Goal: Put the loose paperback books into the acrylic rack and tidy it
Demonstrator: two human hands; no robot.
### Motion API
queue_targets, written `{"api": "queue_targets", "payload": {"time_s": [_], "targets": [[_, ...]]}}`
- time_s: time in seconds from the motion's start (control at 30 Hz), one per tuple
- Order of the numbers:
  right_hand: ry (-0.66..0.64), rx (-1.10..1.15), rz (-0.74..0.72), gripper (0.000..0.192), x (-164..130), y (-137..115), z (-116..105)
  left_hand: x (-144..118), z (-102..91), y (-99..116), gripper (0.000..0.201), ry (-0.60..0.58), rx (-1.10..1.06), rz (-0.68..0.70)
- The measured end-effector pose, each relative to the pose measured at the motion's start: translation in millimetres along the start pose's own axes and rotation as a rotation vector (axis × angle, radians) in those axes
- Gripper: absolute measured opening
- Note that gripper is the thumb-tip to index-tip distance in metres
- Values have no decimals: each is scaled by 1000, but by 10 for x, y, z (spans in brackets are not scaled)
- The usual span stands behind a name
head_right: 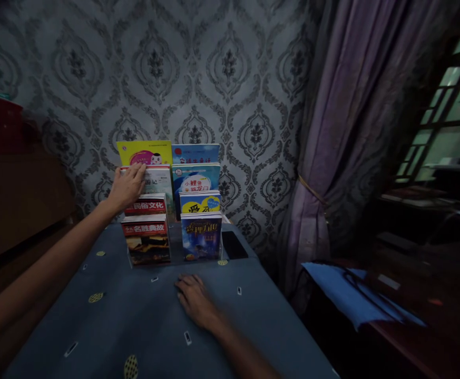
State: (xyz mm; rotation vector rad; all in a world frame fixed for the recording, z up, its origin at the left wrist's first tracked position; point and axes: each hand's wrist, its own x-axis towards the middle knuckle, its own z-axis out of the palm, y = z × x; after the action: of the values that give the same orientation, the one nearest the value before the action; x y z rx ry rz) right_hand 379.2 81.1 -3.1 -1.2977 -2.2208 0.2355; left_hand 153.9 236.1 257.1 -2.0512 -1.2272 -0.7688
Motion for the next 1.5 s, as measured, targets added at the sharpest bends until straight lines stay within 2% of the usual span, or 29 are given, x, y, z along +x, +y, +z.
{"api": "queue_targets", "payload": {"time_s": [0.37,0.47,0.6,0.77,1.0,1.33,1.5], "targets": [[10,33,-7,38,-2,51,26,26,-76,69,56,-28,7,-33],[15,49,-6,39,9,64,45,57,-97,165,56,-16,4,-17],[2,41,2,37,18,51,45,165,-114,380,55,-8,-6,79],[14,42,-6,38,-11,95,85,337,-56,626,54,-3,-32,147],[25,55,-10,38,-27,118,101,440,78,727,54,-29,-68,123],[10,72,26,38,-3,49,48,408,30,761,55,-37,-57,116],[-12,95,40,38,-1,58,46,261,15,881,55,37,-33,190]]}}
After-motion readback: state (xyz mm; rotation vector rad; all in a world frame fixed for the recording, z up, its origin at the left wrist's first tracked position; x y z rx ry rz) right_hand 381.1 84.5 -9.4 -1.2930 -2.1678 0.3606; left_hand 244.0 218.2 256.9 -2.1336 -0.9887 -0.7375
